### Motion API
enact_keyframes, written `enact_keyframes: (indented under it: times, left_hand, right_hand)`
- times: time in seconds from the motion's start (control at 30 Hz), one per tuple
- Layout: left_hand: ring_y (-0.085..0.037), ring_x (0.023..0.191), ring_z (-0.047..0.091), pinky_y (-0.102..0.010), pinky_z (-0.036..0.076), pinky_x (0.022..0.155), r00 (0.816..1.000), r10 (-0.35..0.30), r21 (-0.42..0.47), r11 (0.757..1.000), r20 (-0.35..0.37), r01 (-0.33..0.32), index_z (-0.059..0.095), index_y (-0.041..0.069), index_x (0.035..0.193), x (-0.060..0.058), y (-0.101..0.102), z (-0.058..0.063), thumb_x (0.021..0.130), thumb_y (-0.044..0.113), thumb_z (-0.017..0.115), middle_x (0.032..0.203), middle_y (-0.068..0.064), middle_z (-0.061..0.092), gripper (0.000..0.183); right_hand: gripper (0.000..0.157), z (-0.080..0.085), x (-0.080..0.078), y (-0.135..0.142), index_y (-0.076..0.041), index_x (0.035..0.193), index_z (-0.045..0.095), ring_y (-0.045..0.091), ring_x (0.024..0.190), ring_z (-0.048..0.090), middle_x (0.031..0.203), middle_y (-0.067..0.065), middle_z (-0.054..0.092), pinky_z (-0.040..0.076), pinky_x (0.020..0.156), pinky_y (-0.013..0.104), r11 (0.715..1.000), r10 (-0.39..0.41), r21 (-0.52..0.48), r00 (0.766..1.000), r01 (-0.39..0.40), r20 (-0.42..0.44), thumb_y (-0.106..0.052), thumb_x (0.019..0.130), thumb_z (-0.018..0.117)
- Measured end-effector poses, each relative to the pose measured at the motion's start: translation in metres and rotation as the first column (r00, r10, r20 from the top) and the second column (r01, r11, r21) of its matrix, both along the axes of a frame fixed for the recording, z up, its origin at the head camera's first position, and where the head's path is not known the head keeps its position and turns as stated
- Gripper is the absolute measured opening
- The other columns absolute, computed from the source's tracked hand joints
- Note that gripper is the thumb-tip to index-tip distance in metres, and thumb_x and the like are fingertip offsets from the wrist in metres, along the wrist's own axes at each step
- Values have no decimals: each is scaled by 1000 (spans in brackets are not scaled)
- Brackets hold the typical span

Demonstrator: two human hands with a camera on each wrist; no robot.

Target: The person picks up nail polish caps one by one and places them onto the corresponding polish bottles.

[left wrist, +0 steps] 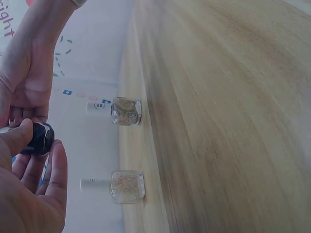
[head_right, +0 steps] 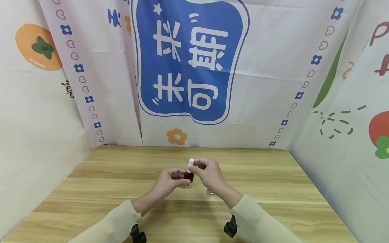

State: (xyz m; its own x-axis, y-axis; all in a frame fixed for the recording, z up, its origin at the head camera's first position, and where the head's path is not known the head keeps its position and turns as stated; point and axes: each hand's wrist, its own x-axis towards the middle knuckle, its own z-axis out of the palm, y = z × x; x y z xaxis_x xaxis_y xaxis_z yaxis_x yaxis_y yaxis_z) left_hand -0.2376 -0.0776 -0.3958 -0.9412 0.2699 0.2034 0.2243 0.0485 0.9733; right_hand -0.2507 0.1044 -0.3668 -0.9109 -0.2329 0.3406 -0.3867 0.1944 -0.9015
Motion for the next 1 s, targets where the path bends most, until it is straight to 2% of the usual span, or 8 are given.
enact_keyframes:
  times: [0.1,0.23,0.5,0.8,1.0]
  left_hand:
    - [-21,79,68,-34,59,69,1000,10,-6,1000,-11,-10,68,-7,101,1,1,-1,83,2,76,94,-16,71,22]
    - [-21,80,68,-36,59,70,1000,13,-15,1000,-12,-14,68,-7,101,-1,1,-2,84,3,75,95,-16,71,21]
    - [-22,79,68,-39,59,69,1000,-2,-13,1000,-29,2,66,-11,101,-2,2,-3,83,-2,74,94,-19,70,21]
    - [-20,83,67,-39,58,74,1000,-3,-19,1000,16,4,67,-7,104,-1,-3,-1,85,2,73,97,-15,70,22]
    - [-18,81,65,-34,58,73,1000,6,-38,999,2,-6,65,-10,102,12,-7,16,85,-3,71,95,-16,69,19]
  right_hand:
    - [13,0,1,-2,-1,95,73,18,75,60,83,4,68,53,69,27,999,-33,-6,999,34,38,-9,86,75]
    - [7,-3,0,-3,-4,88,72,17,74,59,80,3,66,52,68,26,998,-67,-16,997,68,42,-9,84,76]
    - [11,-4,1,-4,-5,83,69,17,71,54,78,2,62,47,61,26,994,-112,10,993,112,29,-11,83,77]
    - [13,-3,1,-5,-2,91,68,18,79,57,83,3,63,50,69,27,998,-62,-27,997,63,47,-10,85,76]
    - [19,-5,0,-5,-1,97,68,18,84,60,89,5,66,52,73,27,999,-2,-40,1000,3,28,-12,85,76]
